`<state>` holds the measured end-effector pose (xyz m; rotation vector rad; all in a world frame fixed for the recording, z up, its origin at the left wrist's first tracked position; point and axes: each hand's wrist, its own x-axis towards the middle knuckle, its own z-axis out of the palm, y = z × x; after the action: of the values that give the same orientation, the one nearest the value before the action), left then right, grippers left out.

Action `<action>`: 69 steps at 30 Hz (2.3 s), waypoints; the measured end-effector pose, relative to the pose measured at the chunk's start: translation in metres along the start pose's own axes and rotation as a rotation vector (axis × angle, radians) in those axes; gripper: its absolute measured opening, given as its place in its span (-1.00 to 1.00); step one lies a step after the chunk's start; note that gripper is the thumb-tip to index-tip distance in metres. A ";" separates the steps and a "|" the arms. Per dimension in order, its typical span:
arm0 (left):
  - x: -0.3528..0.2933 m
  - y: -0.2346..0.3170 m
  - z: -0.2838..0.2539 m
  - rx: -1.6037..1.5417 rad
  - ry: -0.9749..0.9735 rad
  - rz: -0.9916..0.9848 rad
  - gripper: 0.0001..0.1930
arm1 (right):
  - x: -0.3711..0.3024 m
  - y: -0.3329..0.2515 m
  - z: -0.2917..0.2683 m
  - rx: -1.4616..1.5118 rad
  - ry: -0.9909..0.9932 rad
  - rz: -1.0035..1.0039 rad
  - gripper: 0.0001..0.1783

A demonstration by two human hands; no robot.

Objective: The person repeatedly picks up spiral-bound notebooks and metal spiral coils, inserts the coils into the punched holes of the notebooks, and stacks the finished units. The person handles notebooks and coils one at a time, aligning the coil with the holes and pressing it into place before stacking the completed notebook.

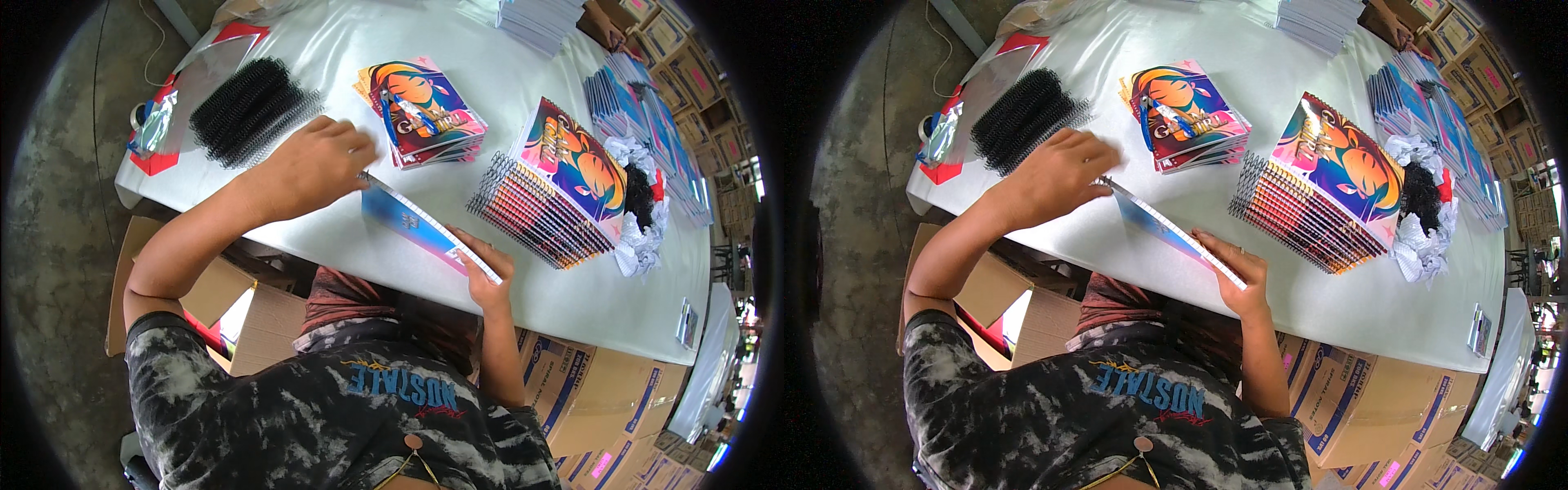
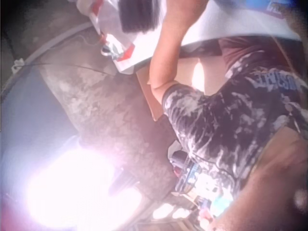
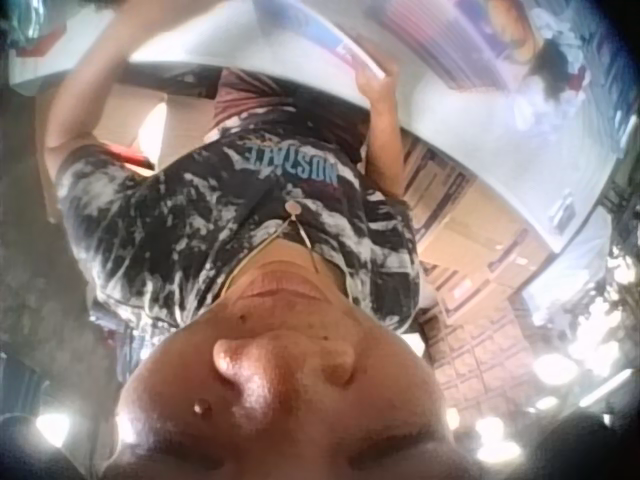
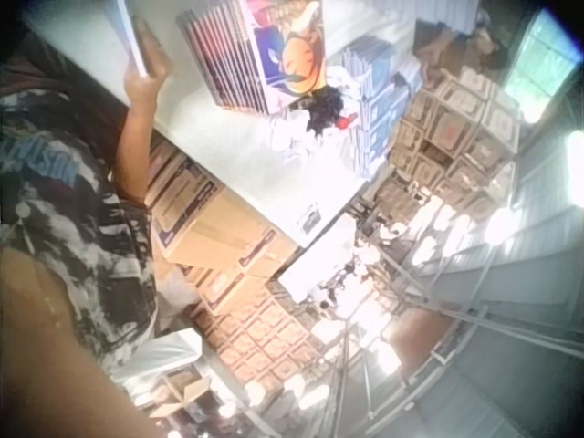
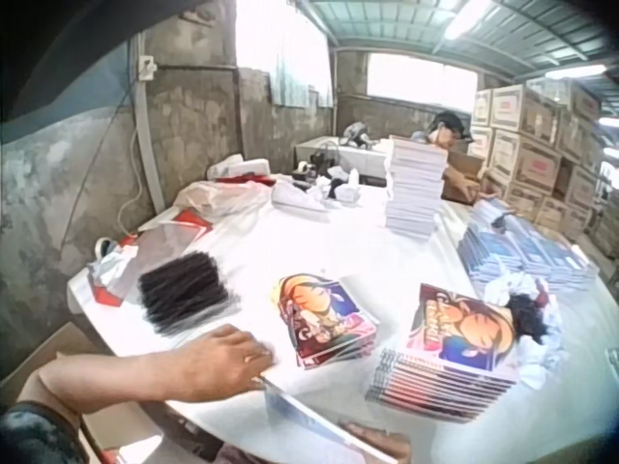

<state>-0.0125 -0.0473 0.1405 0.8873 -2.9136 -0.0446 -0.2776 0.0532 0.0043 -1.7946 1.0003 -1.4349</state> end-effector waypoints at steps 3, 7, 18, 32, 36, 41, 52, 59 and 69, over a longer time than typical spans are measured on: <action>0.001 0.001 0.007 0.087 0.038 -0.024 -0.59 | -0.002 0.002 0.006 0.001 0.031 -0.061 -0.68; -0.005 0.012 0.044 0.354 0.570 -0.204 -0.09 | -0.007 -0.001 0.013 -0.020 0.062 -0.082 -0.69; -0.053 0.010 0.140 0.201 0.502 -0.208 0.24 | -0.003 -0.008 0.036 -0.109 0.038 -0.257 -0.69; -0.061 -0.030 0.180 -0.187 0.846 -0.248 0.09 | -0.010 -0.016 0.039 -0.046 0.009 -0.286 -0.68; -0.064 -0.035 0.177 -0.179 0.828 -0.205 0.16 | -0.006 -0.008 0.045 -0.041 0.013 -0.323 -0.67; -0.052 0.034 0.135 0.248 0.887 0.109 0.05 | -0.004 -0.006 0.043 -0.040 0.009 -0.274 -0.66; -0.035 0.008 0.121 0.150 1.077 0.101 0.13 | -0.002 -0.017 0.054 -0.060 -0.037 -0.285 -0.61; -0.042 0.057 0.141 0.229 0.788 0.317 -0.04 | 0.004 -0.009 0.049 -0.129 0.038 -0.258 -0.58; -0.025 0.050 0.154 0.249 0.956 0.405 -0.14 | -0.004 -0.009 0.058 -0.112 0.052 -0.168 -0.47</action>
<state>-0.0354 0.0084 -0.0123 0.1941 -2.1279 0.6009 -0.2203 0.0618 -0.0026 -1.9714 0.9926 -1.5609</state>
